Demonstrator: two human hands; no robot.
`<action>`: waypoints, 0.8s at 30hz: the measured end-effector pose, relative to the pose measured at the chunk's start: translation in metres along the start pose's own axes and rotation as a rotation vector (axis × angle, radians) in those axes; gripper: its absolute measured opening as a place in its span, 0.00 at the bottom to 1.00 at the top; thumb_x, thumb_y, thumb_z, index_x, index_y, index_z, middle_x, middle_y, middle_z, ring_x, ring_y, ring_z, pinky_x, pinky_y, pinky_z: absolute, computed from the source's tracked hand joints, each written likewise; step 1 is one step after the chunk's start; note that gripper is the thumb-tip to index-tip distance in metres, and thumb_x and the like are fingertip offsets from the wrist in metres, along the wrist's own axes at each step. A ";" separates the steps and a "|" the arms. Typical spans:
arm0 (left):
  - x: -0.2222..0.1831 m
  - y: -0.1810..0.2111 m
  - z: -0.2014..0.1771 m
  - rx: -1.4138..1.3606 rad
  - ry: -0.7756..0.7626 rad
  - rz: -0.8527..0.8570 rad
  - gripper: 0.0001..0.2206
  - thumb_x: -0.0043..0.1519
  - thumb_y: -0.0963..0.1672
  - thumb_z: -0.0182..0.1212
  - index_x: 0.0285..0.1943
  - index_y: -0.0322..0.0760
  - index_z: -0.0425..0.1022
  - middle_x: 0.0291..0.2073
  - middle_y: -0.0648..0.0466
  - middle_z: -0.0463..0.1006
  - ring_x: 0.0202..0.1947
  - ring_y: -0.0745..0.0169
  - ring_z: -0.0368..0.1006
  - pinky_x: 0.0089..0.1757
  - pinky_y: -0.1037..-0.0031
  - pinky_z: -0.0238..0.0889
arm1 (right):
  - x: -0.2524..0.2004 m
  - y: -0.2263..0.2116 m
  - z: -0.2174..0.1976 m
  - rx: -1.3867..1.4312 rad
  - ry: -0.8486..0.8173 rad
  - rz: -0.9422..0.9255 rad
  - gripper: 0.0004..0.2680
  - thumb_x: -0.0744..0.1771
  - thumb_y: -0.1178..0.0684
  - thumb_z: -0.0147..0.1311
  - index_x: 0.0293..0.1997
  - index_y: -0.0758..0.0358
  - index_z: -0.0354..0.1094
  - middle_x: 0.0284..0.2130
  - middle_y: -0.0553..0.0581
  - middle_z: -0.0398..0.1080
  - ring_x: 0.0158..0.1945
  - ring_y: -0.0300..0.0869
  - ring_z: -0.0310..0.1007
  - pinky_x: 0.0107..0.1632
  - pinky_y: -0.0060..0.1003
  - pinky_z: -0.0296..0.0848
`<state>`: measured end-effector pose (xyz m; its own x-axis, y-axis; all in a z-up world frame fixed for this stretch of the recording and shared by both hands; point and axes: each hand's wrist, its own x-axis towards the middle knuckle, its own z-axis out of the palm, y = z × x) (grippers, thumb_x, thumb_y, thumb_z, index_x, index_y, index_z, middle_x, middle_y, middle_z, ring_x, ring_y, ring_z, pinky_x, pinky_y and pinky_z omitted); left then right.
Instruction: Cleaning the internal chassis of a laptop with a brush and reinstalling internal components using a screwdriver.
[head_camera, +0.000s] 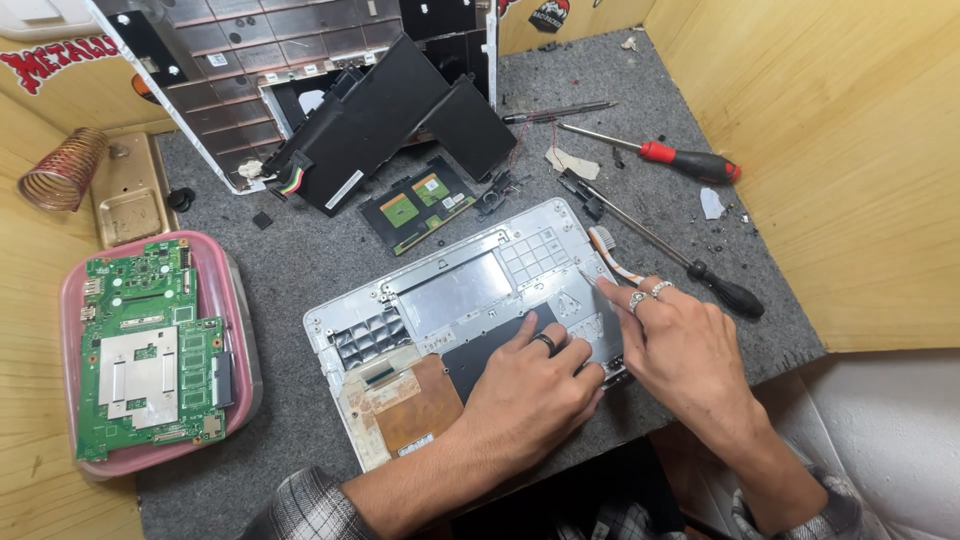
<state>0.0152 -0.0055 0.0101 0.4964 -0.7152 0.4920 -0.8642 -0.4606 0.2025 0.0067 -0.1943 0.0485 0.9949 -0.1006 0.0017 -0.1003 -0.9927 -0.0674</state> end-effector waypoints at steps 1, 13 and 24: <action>0.002 -0.002 0.000 0.007 0.007 -0.006 0.11 0.62 0.48 0.66 0.31 0.42 0.75 0.31 0.55 0.72 0.41 0.49 0.72 0.52 0.46 0.70 | 0.005 0.000 0.000 -0.002 0.005 -0.010 0.15 0.67 0.49 0.47 0.59 0.33 0.73 0.50 0.52 0.75 0.37 0.65 0.78 0.37 0.64 0.75; -0.001 0.001 0.002 0.002 -0.026 0.005 0.10 0.62 0.49 0.67 0.33 0.42 0.77 0.32 0.55 0.73 0.42 0.50 0.73 0.52 0.46 0.70 | 0.002 0.000 0.002 -0.011 0.029 -0.019 0.14 0.68 0.49 0.48 0.57 0.35 0.75 0.41 0.45 0.76 0.34 0.62 0.77 0.31 0.62 0.73; -0.001 0.000 0.001 -0.012 -0.020 0.001 0.11 0.63 0.49 0.65 0.32 0.42 0.76 0.31 0.55 0.72 0.42 0.50 0.72 0.53 0.47 0.69 | -0.005 0.007 0.010 0.006 0.070 -0.020 0.15 0.66 0.47 0.51 0.58 0.31 0.74 0.50 0.59 0.77 0.42 0.64 0.78 0.39 0.61 0.75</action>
<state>0.0146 -0.0049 0.0090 0.4971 -0.7258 0.4754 -0.8655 -0.4539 0.2120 0.0015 -0.2002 0.0381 0.9937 -0.0857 0.0728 -0.0805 -0.9941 -0.0725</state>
